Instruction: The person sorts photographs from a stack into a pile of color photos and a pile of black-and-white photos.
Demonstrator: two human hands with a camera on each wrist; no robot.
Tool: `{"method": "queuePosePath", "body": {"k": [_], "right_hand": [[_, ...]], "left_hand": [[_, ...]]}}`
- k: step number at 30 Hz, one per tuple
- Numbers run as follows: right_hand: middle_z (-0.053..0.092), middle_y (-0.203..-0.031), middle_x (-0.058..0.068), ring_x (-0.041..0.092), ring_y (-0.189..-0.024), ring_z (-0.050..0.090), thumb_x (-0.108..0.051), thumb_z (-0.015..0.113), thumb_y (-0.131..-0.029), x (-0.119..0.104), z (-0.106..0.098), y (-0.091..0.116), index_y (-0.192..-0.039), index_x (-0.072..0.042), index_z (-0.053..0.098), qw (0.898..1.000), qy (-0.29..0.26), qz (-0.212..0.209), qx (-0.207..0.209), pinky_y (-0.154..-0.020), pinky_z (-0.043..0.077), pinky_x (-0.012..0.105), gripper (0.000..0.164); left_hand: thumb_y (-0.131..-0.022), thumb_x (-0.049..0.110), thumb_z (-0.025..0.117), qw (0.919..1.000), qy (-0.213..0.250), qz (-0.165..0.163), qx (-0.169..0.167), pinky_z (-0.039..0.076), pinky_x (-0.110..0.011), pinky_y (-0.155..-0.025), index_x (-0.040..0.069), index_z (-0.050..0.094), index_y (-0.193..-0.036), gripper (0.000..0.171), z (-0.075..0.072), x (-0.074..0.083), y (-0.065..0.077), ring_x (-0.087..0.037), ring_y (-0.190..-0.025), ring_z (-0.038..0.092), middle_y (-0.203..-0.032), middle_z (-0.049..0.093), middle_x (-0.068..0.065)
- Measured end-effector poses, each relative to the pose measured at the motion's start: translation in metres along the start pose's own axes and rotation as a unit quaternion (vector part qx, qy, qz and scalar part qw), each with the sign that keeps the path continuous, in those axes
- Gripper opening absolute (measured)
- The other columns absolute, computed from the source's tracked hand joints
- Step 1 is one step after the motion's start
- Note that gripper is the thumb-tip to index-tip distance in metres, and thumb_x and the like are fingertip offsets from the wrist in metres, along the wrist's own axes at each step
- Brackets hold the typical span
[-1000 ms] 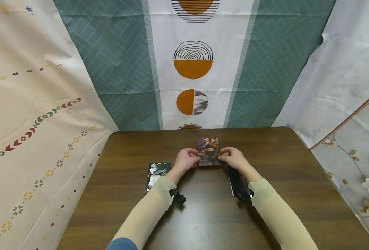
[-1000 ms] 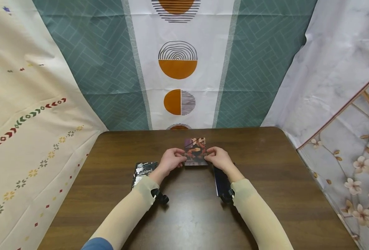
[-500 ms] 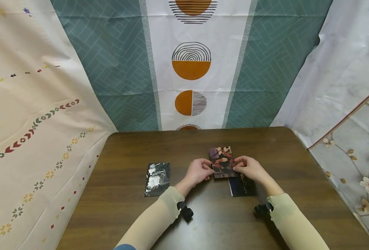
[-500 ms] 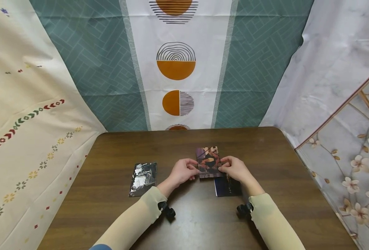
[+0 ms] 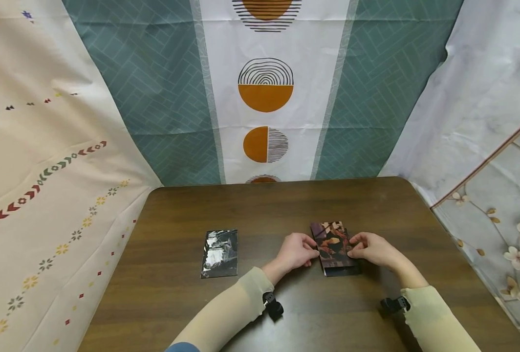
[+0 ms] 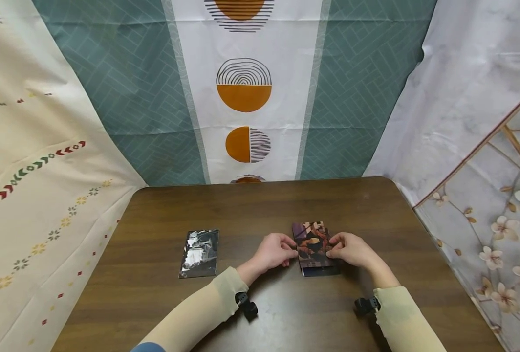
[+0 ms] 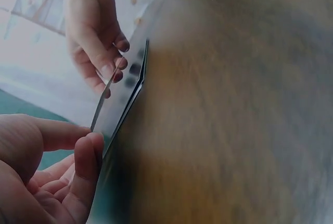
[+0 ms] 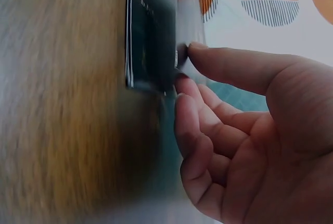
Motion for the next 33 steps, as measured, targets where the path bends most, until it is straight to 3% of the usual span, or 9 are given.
{"method": "queuePosePath", "body": {"k": [16,33], "right_hand": [[0.071,-0.095,0.006,0.021,-0.088,0.065,-0.024,0.083,-0.095,0.01,-0.004,0.007,-0.122,0.004,0.063,1.0,0.023,0.016,-0.014,-0.078,0.05,0.041,0.043],[0.07,-0.093,0.004,0.021,-0.085,0.064,-0.026,0.082,-0.095,0.014,-0.004,0.005,-0.12,0.004,0.067,0.999,0.03,0.013,-0.027,-0.075,0.051,0.04,0.041]], "left_hand": [[-0.091,0.003,0.082,0.9993,-0.028,0.005,-0.023,0.052,-0.027,-0.047,0.003,0.077,-0.098,0.009,0.016,0.002,0.001,-0.009,-0.042,0.058,-0.068,0.073,-0.004],[-0.092,0.005,0.082,0.9985,-0.05,-0.005,-0.022,0.054,-0.027,-0.049,0.005,0.077,-0.094,0.005,0.017,-0.002,0.0,-0.008,-0.043,0.06,-0.064,0.071,0.0]]}}
Point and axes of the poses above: each hand's wrist, its own y-axis away from the middle knuckle, its own z-axis out of the palm, x = y × z, the point moved 10 cm from there along -y, towards the middle knuckle
